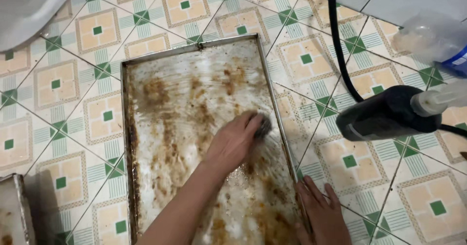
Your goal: The person scrubs a large, dirty metal baking tray placed on a tiled floor using a dark scrubbing pad. They repeatedly rub the surface to remove brown stains and grime.
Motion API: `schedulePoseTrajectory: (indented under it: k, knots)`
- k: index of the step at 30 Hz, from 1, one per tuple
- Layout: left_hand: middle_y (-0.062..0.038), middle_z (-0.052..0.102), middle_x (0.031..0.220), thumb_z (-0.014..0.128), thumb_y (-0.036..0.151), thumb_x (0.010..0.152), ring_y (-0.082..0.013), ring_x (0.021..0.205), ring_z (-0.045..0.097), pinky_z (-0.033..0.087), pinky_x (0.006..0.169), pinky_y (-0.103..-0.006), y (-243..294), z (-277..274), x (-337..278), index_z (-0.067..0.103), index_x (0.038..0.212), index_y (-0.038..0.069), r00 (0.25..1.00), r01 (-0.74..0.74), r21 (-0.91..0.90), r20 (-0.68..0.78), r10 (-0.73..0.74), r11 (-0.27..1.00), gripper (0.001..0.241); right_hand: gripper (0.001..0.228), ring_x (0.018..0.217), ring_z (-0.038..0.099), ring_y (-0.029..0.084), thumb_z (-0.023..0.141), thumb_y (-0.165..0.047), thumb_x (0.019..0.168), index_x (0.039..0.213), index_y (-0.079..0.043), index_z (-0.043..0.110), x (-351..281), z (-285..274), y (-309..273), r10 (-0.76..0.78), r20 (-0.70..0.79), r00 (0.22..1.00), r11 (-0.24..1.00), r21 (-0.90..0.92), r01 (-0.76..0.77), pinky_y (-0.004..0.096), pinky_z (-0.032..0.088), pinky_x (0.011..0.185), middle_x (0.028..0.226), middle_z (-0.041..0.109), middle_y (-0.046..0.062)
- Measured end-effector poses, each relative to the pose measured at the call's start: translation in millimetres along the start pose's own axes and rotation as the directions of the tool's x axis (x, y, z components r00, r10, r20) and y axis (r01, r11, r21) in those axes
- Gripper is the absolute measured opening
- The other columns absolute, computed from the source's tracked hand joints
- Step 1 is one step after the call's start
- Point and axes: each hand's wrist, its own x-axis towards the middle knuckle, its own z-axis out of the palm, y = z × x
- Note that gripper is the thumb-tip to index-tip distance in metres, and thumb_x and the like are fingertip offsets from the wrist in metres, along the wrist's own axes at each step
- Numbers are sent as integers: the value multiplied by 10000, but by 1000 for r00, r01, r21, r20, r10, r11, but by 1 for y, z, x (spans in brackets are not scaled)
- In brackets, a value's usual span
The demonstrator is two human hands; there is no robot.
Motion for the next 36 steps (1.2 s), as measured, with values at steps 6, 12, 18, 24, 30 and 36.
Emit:
schedulePoseTrajectory:
  k: [6, 12, 18, 24, 30, 36]
  knots:
    - [-227, 717, 1286, 711, 86, 1053, -262, 799, 761, 685, 543, -371, 40, 22, 36, 635, 1418, 5, 975, 129, 221, 151, -164, 967, 382, 907, 1750, 278, 226, 549, -538, 1019, 1804, -155, 303, 2, 0, -1, 1, -29, 1000, 1000, 26, 0, 543, 150, 1395, 1874, 335, 100]
    - [-141, 630, 1285, 795, 17, 754, -275, 1007, 674, 573, 889, -477, 79, 9, 3, 721, 1254, 82, 951, -194, 167, 272, 144, 967, 510, 954, 1763, 297, 287, 557, -539, 959, 1760, -66, 344, 1, 2, 3, -69, -80, 994, 997, 10, 70, 610, 192, 1385, 1826, 429, 133]
    - [-116, 756, 1266, 723, -67, 914, -275, 1038, 696, 633, 819, -425, 43, 14, 43, 762, 1240, 67, 987, 22, 212, 152, -55, 977, 355, 902, 1755, 282, 289, 565, -465, 974, 1770, -98, 352, 1, -8, -7, 6, -9, 1000, 994, 105, -5, 592, 142, 1381, 1831, 411, 148]
    - [-18, 722, 1243, 792, 173, 858, -271, 1179, 608, 507, 1065, -473, 64, 16, -8, 718, 1295, 200, 888, -338, 45, 346, 303, 940, 445, 1085, 1763, 277, 269, 647, -522, 845, 1774, -66, 317, 3, -5, 1, -50, -52, 997, 998, -33, 48, 569, 155, 1410, 1853, 365, 154]
    - [-10, 743, 1230, 813, 30, 908, -274, 1158, 600, 537, 1008, -425, 64, 7, 17, 777, 1284, 146, 913, -74, 110, 408, 23, 991, 395, 1019, 1759, 284, 268, 625, -525, 912, 1780, -90, 315, -4, 4, 1, -40, -48, 998, 999, -8, 40, 579, 174, 1386, 1847, 378, 144]
    - [-100, 816, 1187, 869, 14, 892, -291, 1112, 732, 647, 927, -412, 46, 33, -3, 843, 1194, 106, 924, -374, -62, 53, 378, 925, 317, 1086, 1758, 295, 265, 664, -546, 843, 1760, -64, 338, -1, 2, 2, -54, -51, 997, 998, -29, 53, 588, 188, 1393, 1838, 399, 129]
